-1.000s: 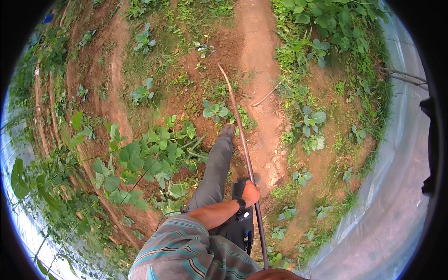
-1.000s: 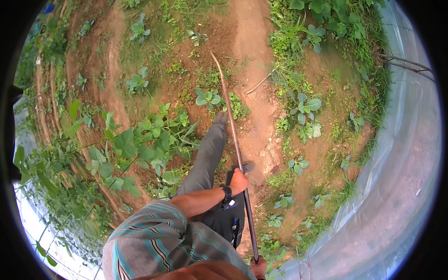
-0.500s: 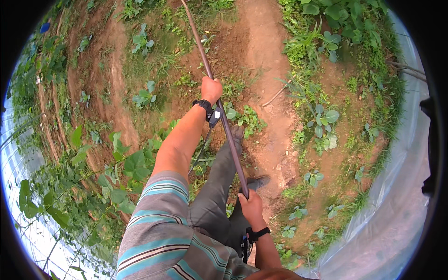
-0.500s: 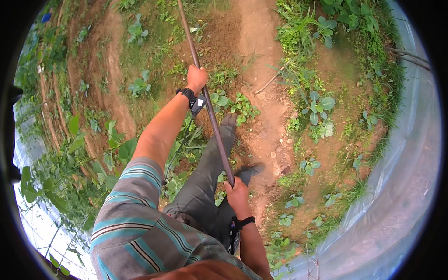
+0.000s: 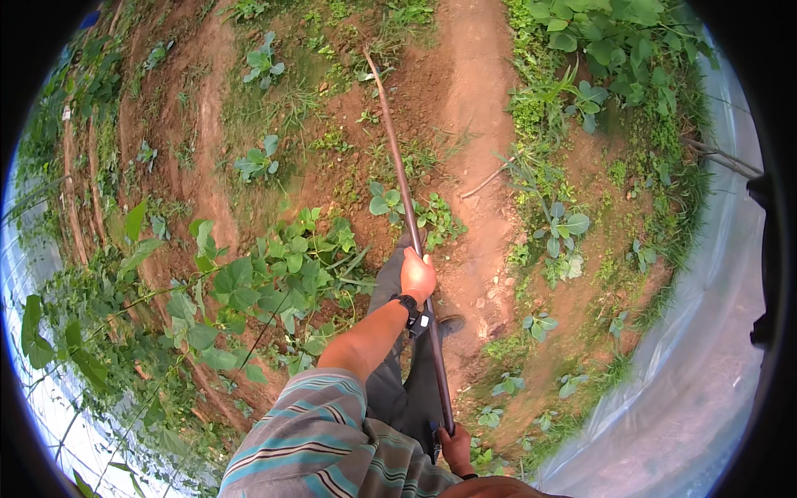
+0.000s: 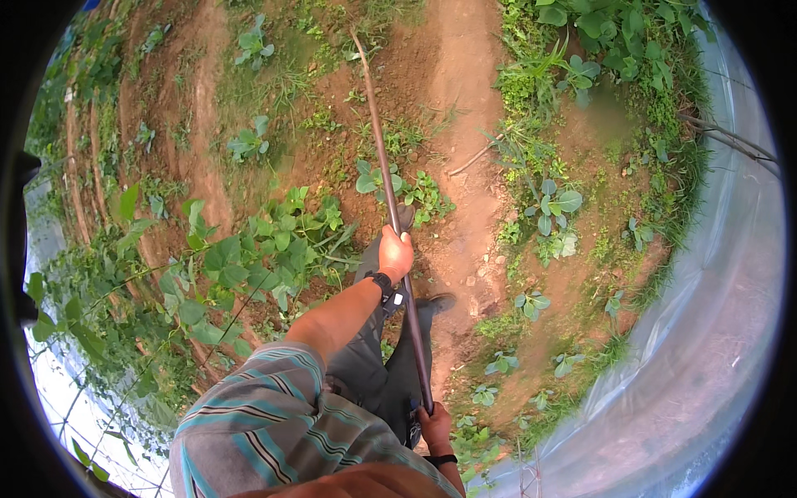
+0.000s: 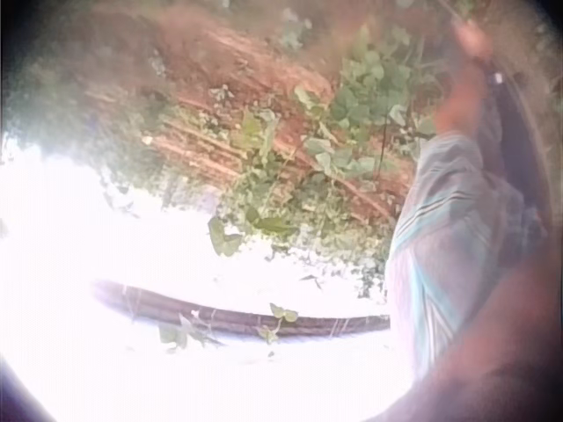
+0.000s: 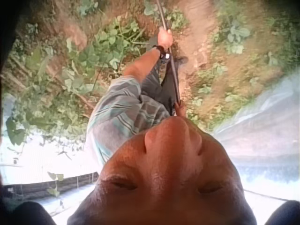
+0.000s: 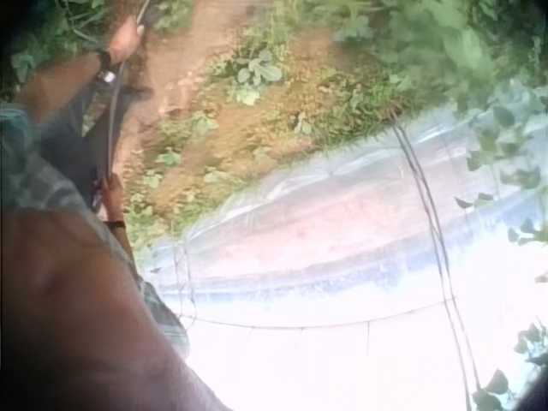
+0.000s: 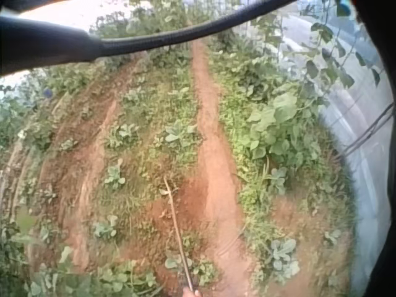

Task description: The person uses a long-handled hoe to loosen soil and remove weeds between rows of small plants in a greenhouse. The person repeatedly strikes and drags the hoe along the ground, moving forward along the rows.

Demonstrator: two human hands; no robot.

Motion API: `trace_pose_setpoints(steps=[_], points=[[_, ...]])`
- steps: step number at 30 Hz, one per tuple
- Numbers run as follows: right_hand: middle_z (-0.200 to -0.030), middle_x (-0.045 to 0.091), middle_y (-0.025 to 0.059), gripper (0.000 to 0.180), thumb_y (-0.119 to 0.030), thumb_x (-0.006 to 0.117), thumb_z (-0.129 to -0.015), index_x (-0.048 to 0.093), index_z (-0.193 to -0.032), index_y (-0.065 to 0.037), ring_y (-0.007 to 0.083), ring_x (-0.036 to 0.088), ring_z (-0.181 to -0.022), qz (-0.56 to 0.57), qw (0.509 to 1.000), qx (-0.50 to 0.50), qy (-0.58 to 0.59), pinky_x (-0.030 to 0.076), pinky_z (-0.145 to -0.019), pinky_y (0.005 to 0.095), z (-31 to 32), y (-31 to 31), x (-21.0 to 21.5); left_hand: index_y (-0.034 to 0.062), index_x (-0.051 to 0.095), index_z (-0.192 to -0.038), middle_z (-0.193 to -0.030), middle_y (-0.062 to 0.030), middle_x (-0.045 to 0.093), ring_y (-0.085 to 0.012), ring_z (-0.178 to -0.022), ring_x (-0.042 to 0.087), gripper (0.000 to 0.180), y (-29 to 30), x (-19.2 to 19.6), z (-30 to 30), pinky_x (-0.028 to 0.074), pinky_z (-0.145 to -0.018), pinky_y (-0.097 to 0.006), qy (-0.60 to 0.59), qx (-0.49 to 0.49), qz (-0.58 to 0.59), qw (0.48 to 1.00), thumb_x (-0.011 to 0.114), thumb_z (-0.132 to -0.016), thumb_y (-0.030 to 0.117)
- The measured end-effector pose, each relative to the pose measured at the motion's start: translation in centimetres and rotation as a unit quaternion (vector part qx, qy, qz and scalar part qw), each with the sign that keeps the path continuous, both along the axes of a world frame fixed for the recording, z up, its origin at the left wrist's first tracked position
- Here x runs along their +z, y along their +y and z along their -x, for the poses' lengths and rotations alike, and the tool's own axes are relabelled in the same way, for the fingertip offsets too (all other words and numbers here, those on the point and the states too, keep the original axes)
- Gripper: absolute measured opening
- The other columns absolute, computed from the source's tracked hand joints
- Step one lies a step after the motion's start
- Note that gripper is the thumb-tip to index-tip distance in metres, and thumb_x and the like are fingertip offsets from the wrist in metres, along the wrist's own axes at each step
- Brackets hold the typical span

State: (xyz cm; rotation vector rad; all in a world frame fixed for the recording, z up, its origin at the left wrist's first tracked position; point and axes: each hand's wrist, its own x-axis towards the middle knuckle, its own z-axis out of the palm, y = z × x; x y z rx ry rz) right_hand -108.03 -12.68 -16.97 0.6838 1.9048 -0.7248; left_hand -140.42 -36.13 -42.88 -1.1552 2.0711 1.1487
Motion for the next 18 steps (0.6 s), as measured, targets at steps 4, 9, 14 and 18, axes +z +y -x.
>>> trace_pose_setpoints(steps=[4, 9, 14, 18], points=[[-0.071, 0.065, 0.0204, 0.03, -0.027, 0.08, -0.089, 0.063, -0.088, -0.001, 0.0383, 0.066, -0.066, -0.032, 0.996, -0.042, -0.075, 0.053, -0.063, 0.048, -7.2, 5.1, 7.3, -0.0041, 0.044, -0.117, -0.097, -0.0337, 0.065, -0.0546, -0.096, 0.065, 0.034, 5.0, 4.3, -7.8, 0.051, -0.083, -0.058, -0.054, -0.006, -0.061, 0.997, 0.063, -0.1, 0.018], [-0.07, 0.065, 0.0224, 0.034, -0.031, 0.079, -0.086, 0.061, -0.083, -0.003, 0.0421, 0.067, -0.065, -0.071, 0.996, 0.041, -0.026, 0.053, -0.061, 0.05, -10.5, 9.6, 10.6, -0.0058, 0.046, -0.115, -0.104, -0.0365, 0.067, -0.0534, -0.104, 0.067, 0.036, 6.8, 6.7, -11.1, 0.052, -0.091, -0.056, -0.107, -0.039, -0.129, 0.985, 0.064, -0.1, 0.021], [-0.075, 0.067, 0.0238, 0.032, -0.032, 0.079, -0.088, 0.066, -0.089, -0.003, 0.045, 0.068, -0.072, -0.048, 0.994, 0.093, -0.013, 0.054, -0.066, 0.0528, -1.1, 6.0, 4.5, -0.0073, 0.049, -0.114, -0.1, -0.0334, 0.067, -0.0485, -0.098, 0.069, 0.036, 0.9, 2.1, -4.1, 0.053, -0.087, -0.052, -0.045, 0.004, -0.094, 0.995, 0.064, -0.099, 0.02], [-0.076, 0.066, 0.0212, 0.025, -0.023, 0.079, -0.091, 0.068, -0.094, -0.001, 0.0391, 0.067, -0.068, 0.021, 0.992, 0.081, 0.092, 0.053, -0.067, 0.0482, 11.2, -3.9, -4.2, -0.0064, 0.053, -0.112, -0.097, -0.0277, 0.069, -0.0444, -0.092, 0.071, 0.031, -9.0, -4.6, 7.4, 0.054, -0.084, -0.052, 0.049, 0.078, -0.005, 0.996, 0.064, -0.097, 0.018]])
